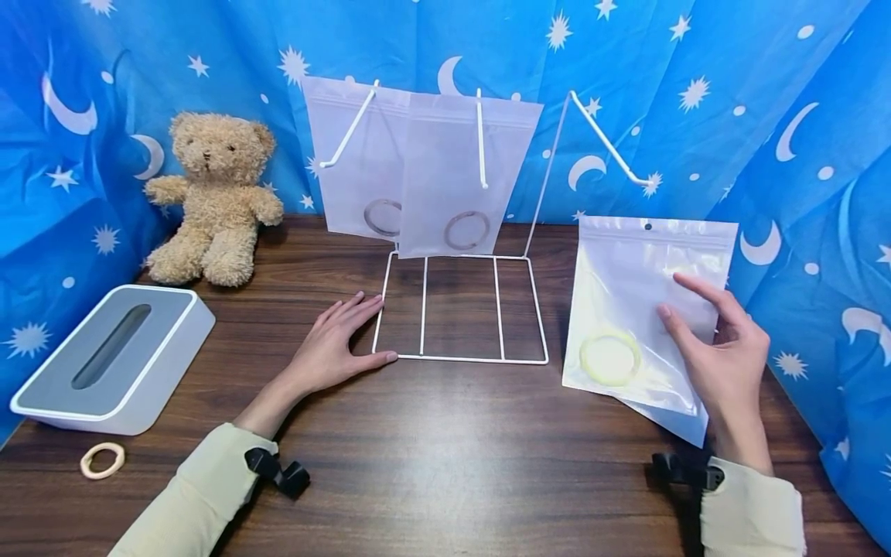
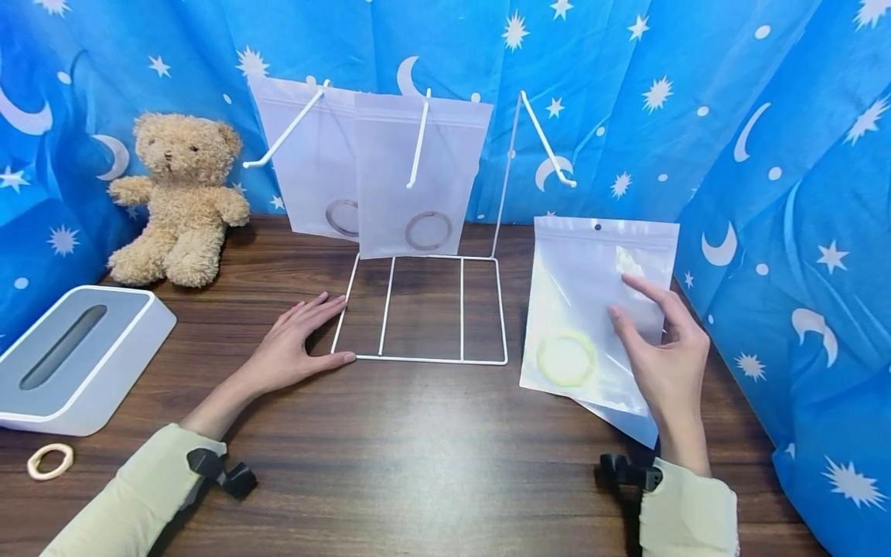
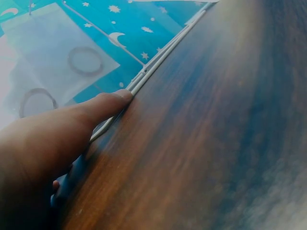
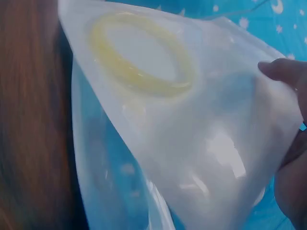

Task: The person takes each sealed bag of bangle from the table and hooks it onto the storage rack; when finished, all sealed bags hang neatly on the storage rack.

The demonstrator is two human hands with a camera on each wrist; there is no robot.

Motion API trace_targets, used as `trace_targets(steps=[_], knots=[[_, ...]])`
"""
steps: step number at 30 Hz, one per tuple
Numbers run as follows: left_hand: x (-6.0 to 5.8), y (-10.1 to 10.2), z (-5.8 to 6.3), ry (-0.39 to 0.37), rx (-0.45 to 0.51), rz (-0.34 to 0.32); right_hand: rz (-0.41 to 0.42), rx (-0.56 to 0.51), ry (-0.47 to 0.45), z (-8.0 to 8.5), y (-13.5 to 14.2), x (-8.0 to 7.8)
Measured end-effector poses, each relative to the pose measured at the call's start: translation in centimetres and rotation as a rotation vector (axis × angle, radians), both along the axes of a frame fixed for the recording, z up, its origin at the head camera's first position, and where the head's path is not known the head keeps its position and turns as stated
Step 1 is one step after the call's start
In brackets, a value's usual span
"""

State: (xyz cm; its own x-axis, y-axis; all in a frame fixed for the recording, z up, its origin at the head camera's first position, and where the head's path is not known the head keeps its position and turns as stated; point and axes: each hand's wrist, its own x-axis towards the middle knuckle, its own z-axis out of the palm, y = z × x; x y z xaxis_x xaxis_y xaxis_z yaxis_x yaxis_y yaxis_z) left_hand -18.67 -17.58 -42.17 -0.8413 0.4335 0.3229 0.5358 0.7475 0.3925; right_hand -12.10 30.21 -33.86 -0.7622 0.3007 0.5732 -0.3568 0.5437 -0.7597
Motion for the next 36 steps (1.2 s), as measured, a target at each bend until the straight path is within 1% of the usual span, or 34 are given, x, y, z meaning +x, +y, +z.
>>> trace_targets(steps=[2,6,8,11,13,15,17,19,24,30,36], knots=[[0.0,0.1,0.0,0.000,0.001,-0.002,0.091,-0.094,0.051,0.8,-0.6,0.4],[0.0,0.3,0.0,-0.002,0.001,-0.008,0.230,-0.284,0.103,1.4,-1.1,0.8],[0.0,0.4,-0.1,-0.004,-0.003,-0.007,0.281,-0.347,0.114,1.4,-1.1,0.9],[0.0,0.5,-0.3,-0.013,-0.009,-0.006,0.371,-0.450,0.162,2.0,-1.5,1.5],[0.0,0.6,-0.3,-0.018,-0.010,-0.007,0.421,-0.525,0.221,2.5,-1.7,1.9],[0.0,0.6,-0.4,-0.025,-0.010,-0.008,0.460,-0.575,0.288,3.0,-2.0,2.2],[0.0,0.5,-0.4,-0.027,-0.008,-0.007,0.474,-0.587,0.329,3.6,-2.3,2.4],[0.0,0.5,-0.4,-0.023,-0.007,-0.003,0.479,-0.585,0.339,4.1,-2.7,2.6],[0.0,0.2,-0.4,-0.007,-0.005,0.005,0.489,-0.561,0.306,5.0,-3.8,2.3],[0.1,0.0,-0.5,0.000,0.000,0.006,0.479,-0.540,0.275,5.1,-4.2,1.6],[0.0,0.0,-0.2,0.002,-0.001,0.003,0.469,-0.542,0.275,5.0,-4.2,1.2]])
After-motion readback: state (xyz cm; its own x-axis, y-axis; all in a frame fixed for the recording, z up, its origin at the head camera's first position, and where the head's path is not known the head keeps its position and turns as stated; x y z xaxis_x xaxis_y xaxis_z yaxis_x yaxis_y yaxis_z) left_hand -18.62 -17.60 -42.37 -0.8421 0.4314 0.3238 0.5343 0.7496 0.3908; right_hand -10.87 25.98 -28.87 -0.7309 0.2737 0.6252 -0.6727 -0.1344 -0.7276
